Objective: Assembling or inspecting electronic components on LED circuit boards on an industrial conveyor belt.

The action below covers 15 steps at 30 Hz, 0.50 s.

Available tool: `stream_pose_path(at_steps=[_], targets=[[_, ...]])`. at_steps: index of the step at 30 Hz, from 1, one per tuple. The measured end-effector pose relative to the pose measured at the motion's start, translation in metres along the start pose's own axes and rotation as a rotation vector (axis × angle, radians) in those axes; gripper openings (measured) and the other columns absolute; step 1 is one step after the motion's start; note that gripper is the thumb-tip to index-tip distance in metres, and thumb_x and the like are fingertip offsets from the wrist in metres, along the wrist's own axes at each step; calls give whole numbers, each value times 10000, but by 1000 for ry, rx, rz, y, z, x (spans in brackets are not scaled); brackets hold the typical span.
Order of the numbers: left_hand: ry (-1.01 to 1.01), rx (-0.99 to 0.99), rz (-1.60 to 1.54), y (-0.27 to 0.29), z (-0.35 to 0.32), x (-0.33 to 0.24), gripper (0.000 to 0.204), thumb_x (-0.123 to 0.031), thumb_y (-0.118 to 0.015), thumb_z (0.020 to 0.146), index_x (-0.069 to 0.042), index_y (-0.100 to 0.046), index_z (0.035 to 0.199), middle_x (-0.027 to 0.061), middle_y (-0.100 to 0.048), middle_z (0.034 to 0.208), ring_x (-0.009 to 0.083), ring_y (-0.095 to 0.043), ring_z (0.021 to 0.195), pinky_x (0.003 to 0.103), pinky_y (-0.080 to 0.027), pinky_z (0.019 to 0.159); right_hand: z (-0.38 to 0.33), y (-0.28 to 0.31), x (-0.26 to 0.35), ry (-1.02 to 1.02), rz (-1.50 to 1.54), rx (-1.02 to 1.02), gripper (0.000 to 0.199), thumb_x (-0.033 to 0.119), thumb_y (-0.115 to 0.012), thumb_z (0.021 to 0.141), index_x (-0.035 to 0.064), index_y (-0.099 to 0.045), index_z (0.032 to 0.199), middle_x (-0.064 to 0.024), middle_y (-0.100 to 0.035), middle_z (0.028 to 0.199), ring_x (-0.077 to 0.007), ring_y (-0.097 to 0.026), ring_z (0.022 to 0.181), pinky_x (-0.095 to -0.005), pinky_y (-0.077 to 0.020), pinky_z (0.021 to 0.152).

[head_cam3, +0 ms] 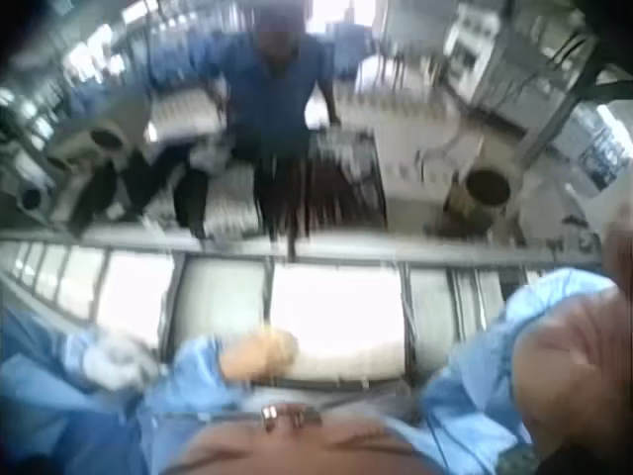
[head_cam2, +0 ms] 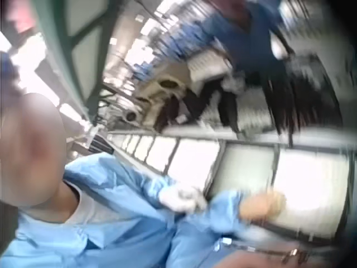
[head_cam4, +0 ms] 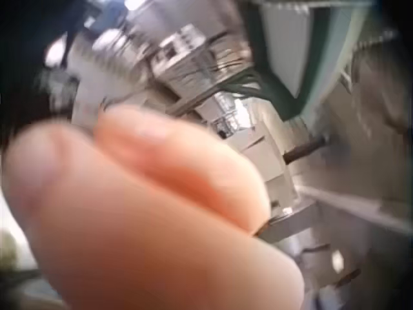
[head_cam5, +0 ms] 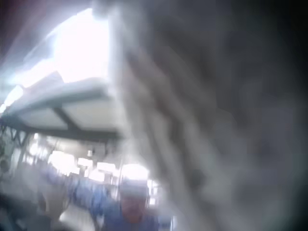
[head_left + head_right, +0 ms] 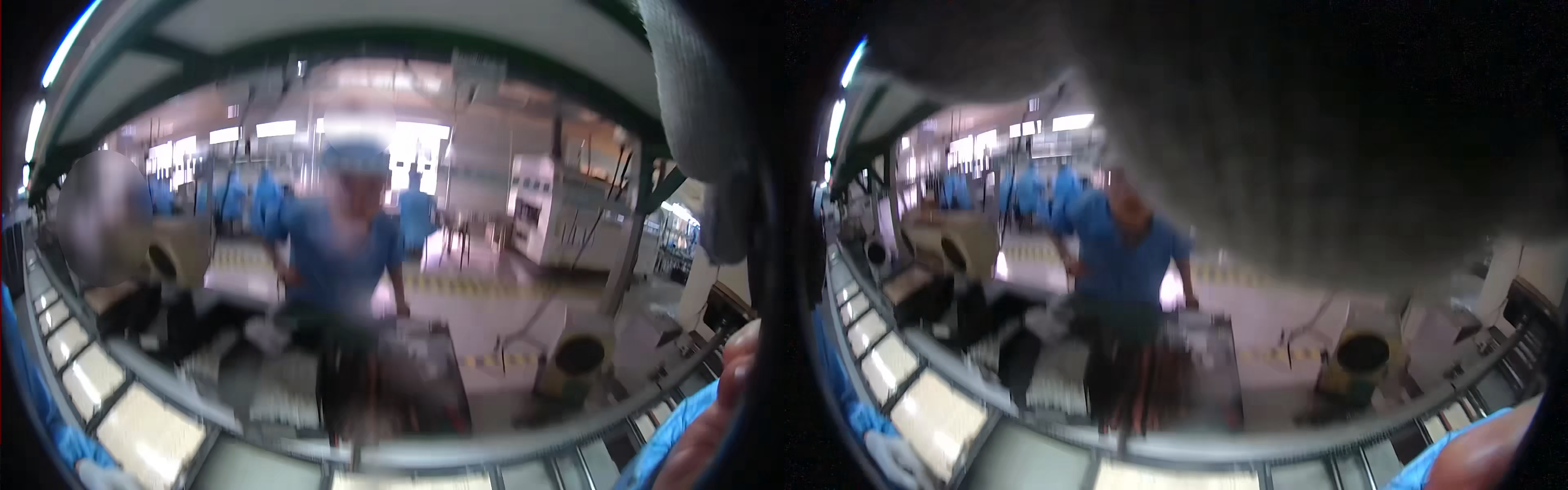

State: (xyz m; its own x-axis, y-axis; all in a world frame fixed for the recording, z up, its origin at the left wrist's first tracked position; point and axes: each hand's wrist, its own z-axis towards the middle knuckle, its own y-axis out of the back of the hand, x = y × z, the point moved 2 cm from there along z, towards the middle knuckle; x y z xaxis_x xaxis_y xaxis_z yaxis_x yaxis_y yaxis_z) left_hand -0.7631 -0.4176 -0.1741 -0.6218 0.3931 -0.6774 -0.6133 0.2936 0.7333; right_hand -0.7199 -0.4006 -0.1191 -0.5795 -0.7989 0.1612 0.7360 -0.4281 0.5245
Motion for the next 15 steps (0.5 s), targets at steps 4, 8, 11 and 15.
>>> stream_pose_path(at_steps=[4,8,11,15], targets=[[-660,-742,1193,-23,3,30,254,-169,-572,813,10,-566,993,162,-564,1023,300,-541,939,376,-434,829,-21,-33,27,-139,-42,-96,310,283,-512,870,42,-555,1060,-73,-562,991,-176,-533,876,-306,-431,731],[-253,-523,775,-2,13,-11,254,-164,-578,810,21,-569,985,168,-561,1041,305,-533,969,375,-425,850,-75,-64,26,-240,-115,-50,316,301,-516,869,48,-556,1054,-71,-564,993,-179,-536,877,-312,-433,725],[92,-369,331,13,11,-20,250,-159,-580,805,26,-575,974,168,-557,1048,306,-532,966,376,-426,850,-59,-66,26,-317,-180,-14,321,314,-519,869,53,-556,1050,-69,-565,995,-182,-538,879,-316,-435,721],[-187,-501,717,-6,-2,7,253,-154,-577,797,22,-576,978,164,-550,1058,305,-529,973,377,-426,852,-62,-47,38,-389,-249,57,327,332,-522,868,59,-557,1044,-66,-566,998,-185,-540,880,-321,-437,716]])
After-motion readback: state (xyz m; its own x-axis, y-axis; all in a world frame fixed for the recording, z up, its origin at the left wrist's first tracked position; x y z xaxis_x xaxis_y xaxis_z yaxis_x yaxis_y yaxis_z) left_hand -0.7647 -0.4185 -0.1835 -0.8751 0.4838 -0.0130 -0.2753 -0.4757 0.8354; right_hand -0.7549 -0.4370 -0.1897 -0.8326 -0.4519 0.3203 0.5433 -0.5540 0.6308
